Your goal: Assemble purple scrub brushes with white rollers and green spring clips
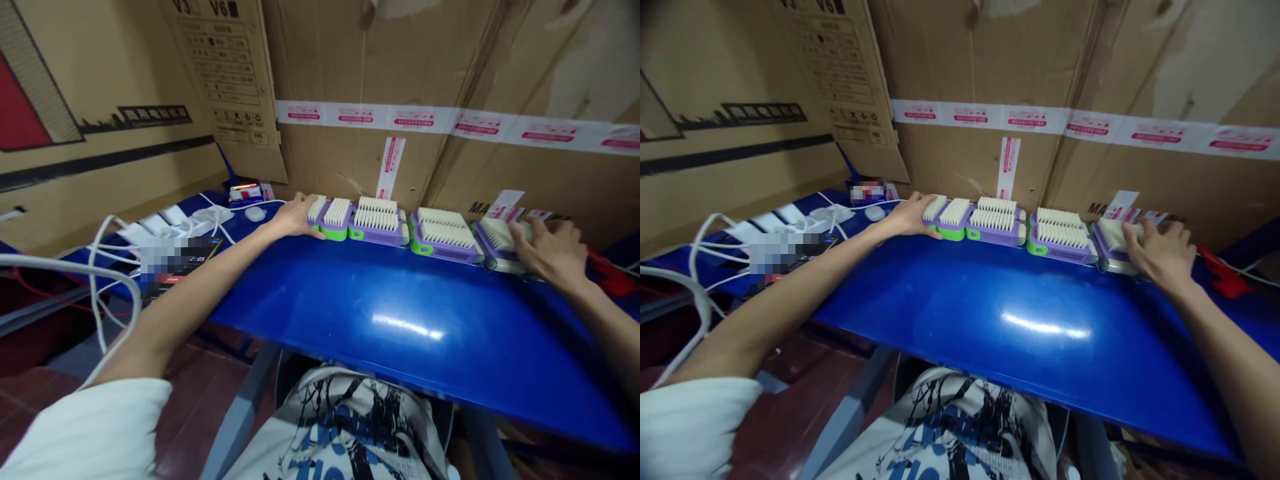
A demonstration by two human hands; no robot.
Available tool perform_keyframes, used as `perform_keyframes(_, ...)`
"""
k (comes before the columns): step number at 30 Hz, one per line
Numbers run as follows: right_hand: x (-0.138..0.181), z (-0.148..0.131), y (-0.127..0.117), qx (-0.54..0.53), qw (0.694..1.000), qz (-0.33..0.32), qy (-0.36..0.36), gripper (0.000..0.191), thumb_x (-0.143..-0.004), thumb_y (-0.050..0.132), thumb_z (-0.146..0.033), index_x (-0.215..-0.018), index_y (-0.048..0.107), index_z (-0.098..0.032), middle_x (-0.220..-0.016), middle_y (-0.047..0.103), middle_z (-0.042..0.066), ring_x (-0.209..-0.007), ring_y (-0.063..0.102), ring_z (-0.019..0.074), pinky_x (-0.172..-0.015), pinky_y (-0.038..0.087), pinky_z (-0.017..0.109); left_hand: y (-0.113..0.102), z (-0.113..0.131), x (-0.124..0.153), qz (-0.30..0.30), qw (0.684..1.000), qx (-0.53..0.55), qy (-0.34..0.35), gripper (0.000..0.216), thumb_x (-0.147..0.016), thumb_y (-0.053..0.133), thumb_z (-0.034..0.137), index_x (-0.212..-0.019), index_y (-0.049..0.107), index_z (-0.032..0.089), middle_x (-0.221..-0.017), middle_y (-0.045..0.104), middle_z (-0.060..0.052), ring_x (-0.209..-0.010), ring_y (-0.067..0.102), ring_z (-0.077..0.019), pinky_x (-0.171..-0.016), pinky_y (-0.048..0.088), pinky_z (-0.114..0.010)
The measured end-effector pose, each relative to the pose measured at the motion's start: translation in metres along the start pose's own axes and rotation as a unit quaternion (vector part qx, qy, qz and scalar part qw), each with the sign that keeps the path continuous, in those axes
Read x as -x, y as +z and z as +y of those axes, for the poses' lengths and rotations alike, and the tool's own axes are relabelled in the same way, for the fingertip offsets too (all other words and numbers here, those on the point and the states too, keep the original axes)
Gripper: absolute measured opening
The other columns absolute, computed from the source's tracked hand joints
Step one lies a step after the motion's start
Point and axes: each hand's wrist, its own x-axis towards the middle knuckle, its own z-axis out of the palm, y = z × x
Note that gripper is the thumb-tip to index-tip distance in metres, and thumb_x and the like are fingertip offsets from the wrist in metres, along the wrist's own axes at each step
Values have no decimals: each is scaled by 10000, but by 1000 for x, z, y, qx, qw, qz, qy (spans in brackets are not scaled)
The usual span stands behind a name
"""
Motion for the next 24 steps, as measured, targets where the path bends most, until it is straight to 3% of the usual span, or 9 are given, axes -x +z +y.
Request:
perform_keyframes(6, 31, 7, -12, 39, 990, 126, -53, 798, -1191, 274, -657, -1610, 691, -121, -1640, 569, 355, -1512, 553, 509, -1181, 502, 655, 12, -9, 10, 63, 997, 52, -16, 1398, -705, 1088, 636, -1807, 378, 149, -1788, 426, -292, -1680, 479, -523, -1415, 398, -649)
perform_keyframes(8, 39, 3, -18, 39, 993, 102, -39, 837, -1194, 262, -712, -1682, 638, -145, -1674, 546, 350, -1549, 545, 514, -1193, 498, 651, 19, -11, 13, 82, 994, 72, -22, 1448, -688, 1094, 675, -1813, 353, 143, -1801, 408, -296, -1717, 429, -518, -1446, 351, -641)
perform_keyframes(11, 44, -4, -25, 12, 1000, 6, 6, 903, -1156, 270, -836, -1808, 499, -254, -1733, 476, 367, -1604, 513, 574, -1199, 476, 710, 23, -10, 14, 93, 991, 89, -29, 1527, -623, 1090, 780, -1805, 344, 164, -1809, 398, -294, -1740, 384, -536, -1463, 316, -658)
perform_keyframes(14, 46, -7, -25, -20, 997, -65, 48, 892, -1145, 322, -843, -1853, 420, -310, -1757, 461, 376, -1628, 520, 584, -1225, 465, 743, 24, -8, 14, 95, 991, 95, -28, 1521, -601, 1093, 798, -1789, 353, 201, -1806, 411, -284, -1735, 388, -551, -1449, 335, -692)
perform_keyframes(18, 55, -23, -28, 2, 1000, -2, 22, 765, -1182, 424, -700, -1785, 557, -249, -1740, 522, 354, -1621, 537, 580, -1241, 496, 739, 23, -3, 15, 71, 993, 93, -28, 1589, -593, 1028, 897, -1807, 324, 153, -1839, 375, -310, -1755, 366, -549, -1472, 310, -678)
perform_keyframes(21, 66, -38, -56, -33, 998, 50, -19, 614, -1203, 504, -471, -1682, 666, -121, -1692, 595, 332, -1604, 575, 482, -1294, 495, 633, 0, 7, 20, 52, 993, 97, -47, 1789, -507, 831, 1137, -1820, 278, 56, -1907, 273, -333, -1793, 255, -583, -1503, 237, -682)
perform_keyframes(22, 70, -42, -70, -66, 994, 79, -33, 560, -1203, 519, -422, -1601, 722, -84, -1631, 651, 318, -1557, 621, 431, -1305, 496, 580, -14, 11, 24, 58, 992, 105, -41, 1790, -496, 763, 1192, -1816, 292, 78, -1928, 279, -292, -1793, 241, -586, -1508, 206, -701)
perform_keyframes(24, 78, -43, -96, -133, 981, 124, -74, 475, -1208, 567, -410, -1518, 751, -101, -1563, 707, 251, -1454, 689, 348, -1284, 533, 539, -47, 20, 35, 127, 982, 137, -19, 1449, -673, 761, 1141, -1780, 411, 274, -1888, 462, -88, -1724, 434, -461, -1495, 303, -651)
